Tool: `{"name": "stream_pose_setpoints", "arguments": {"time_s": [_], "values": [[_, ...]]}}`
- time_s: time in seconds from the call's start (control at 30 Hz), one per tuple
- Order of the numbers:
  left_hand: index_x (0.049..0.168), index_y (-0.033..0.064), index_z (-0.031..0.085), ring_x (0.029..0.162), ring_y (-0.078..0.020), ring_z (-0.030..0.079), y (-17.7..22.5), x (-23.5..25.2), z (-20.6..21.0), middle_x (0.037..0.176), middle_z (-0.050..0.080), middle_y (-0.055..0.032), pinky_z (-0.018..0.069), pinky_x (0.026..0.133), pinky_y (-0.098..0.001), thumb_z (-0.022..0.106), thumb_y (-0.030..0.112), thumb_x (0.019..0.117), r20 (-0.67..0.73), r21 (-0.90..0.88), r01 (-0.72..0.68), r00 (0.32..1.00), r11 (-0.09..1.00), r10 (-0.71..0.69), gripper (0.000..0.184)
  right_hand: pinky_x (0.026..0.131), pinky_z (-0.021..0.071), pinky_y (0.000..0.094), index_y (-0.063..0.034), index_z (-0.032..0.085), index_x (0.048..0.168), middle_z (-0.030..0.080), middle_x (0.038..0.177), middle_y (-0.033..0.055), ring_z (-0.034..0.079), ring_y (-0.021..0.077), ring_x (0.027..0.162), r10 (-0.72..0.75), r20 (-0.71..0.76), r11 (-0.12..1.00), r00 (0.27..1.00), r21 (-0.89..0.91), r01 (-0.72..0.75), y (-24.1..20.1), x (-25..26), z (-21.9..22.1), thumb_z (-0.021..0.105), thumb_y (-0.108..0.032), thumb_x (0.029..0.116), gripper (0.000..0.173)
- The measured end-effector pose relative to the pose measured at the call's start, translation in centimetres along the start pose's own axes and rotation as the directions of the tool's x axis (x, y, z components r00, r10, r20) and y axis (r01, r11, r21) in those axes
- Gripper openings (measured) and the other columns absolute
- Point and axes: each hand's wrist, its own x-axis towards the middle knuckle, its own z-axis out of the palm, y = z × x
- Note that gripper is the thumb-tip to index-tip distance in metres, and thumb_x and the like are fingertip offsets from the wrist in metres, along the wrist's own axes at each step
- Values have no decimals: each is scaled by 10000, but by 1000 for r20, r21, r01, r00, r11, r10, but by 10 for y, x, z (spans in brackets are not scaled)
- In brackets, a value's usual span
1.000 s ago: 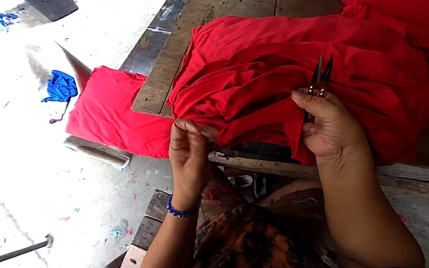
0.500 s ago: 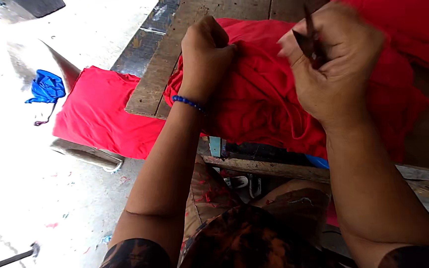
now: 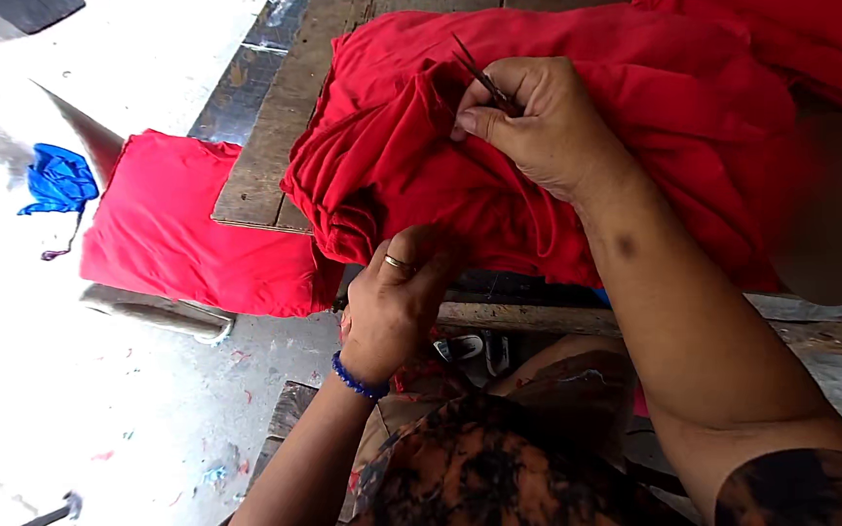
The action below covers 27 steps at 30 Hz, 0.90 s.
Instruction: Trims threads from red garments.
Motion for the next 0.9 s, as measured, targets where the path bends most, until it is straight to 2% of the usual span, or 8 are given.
{"name": "stream_pose_setpoints", "arguments": {"time_s": [0.2,0.3,0.37,0.4,0.57,0.67,0.77,0.9], "values": [[991,-64,736,955,-153,657,12,25,-30,1040,670,-167,544,850,-258,650,20,974,-128,-204,-23,992,979,-3,121,637,460,139,-41,695,926,685,818,-26,572,-38,686,-41,7,999,999,11,40,-6,-5,-2,672,-79,964,58],[967,-74,729,958,-127,650,20,53,-51,1017,668,-156,530,857,-230,642,20,975,-224,-184,-95,973,978,53,129,662,492,150,-55,709,982,733,910,-47,610,-45,747,-120,115,978,986,184,97,-18,-11,-18,705,-262,964,207],[974,-74,732,969,-120,643,21,71,-60,1018,659,-143,523,859,-225,646,19,977,-273,-157,-135,958,978,88,126,646,510,121,-68,709,1041,721,947,-88,621,-70,763,-168,205,971,964,202,127,-34,-14,-34,806,-480,828,474],[976,-71,733,979,-118,639,22,79,-63,1021,656,-139,518,865,-227,647,19,978,-290,-147,-150,951,978,102,124,584,451,92,-51,702,1041,677,930,-95,555,-91,713,-194,240,973,951,169,156,-42,-15,-38,849,-496,763,545],[979,-68,729,1003,-127,636,24,90,-57,1040,657,-136,520,890,-242,638,11,975,-329,-221,-153,941,963,74,120,573,422,94,7,659,818,613,775,-3,528,-43,669,-286,230,958,930,77,276,-62,-21,-36,706,-18,833,56],[1027,4,723,975,-101,620,33,61,-34,1063,625,-80,537,871,-240,699,105,969,-460,-259,-41,884,965,-86,119,565,415,108,-47,650,821,622,765,-60,520,-62,652,-289,91,947,953,173,271,-53,-18,-40,672,-16,869,61],[1038,160,664,902,-42,639,49,25,5,991,638,52,576,823,-253,761,267,940,-472,-379,132,824,916,-314,174,648,498,135,-100,701,869,674,833,-74,600,-31,733,-204,5,942,979,273,195,-46,-17,-43,675,0,866,103],[1021,75,601,1060,-235,592,49,31,41,1035,624,-107,480,956,-432,812,407,861,-480,-273,289,785,918,-390,425,657,503,143,-122,702,871,663,817,-78,602,-18,736,-159,-8,937,987,313,153,-46,-16,-43,657,10,864,140]]}}
